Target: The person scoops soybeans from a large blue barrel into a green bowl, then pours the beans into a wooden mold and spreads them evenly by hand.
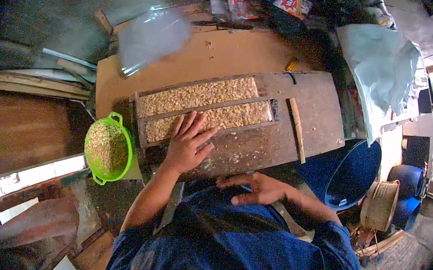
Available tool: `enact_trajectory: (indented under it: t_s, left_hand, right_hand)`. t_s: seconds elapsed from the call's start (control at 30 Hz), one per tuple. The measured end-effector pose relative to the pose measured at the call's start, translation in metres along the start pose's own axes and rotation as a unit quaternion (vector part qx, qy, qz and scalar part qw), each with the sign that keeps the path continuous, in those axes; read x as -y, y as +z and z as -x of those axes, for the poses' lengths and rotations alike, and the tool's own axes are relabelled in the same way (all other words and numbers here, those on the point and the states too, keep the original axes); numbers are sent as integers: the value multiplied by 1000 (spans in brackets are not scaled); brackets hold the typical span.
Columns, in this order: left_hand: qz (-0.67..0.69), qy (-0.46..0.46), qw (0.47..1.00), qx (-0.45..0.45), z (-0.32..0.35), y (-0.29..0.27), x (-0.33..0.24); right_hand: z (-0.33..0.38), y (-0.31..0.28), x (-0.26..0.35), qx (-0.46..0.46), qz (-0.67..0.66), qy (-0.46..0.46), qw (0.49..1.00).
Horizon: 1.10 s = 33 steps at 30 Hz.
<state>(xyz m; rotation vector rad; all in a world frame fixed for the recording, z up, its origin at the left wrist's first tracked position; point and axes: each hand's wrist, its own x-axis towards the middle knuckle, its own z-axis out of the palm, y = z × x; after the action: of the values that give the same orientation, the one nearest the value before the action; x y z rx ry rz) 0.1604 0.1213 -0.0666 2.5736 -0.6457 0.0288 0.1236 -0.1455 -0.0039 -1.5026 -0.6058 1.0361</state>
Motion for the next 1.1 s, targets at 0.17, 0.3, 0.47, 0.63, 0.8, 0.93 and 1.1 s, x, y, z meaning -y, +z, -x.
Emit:
enact_trajectory:
  t_s: [0.17,0.3,0.47,0.63,0.8,0.93,1.1]
  left_hand:
    - [-20,-10,1000,-6,0,5,2]
    - [-25,-16,1000,-3,-1,3,0]
    - [-24,-11,1000,-9,-1,5,0]
    - [-22,-10,1000,5,-5,3,-2]
    - [-26,-21,999,11,-1,2,0]
    - [-26,-14,1000,4,-4,3,-1]
    - [-24,-20,999,5,-3,4,-2]
  right_hand:
    - [19,-35,7,20,103,48,993]
    - [30,-100,-30,-239,153,90,955]
    - [13,-210,-84,-563,315,93,758]
    - [-11,-253,-112,-612,342,179,690]
    - [-31,-252,-103,-571,367,245,693]
    - [-26,-261,-117,-539,433,241,681]
    - [-29,-270,-104,-526,392,235,718]
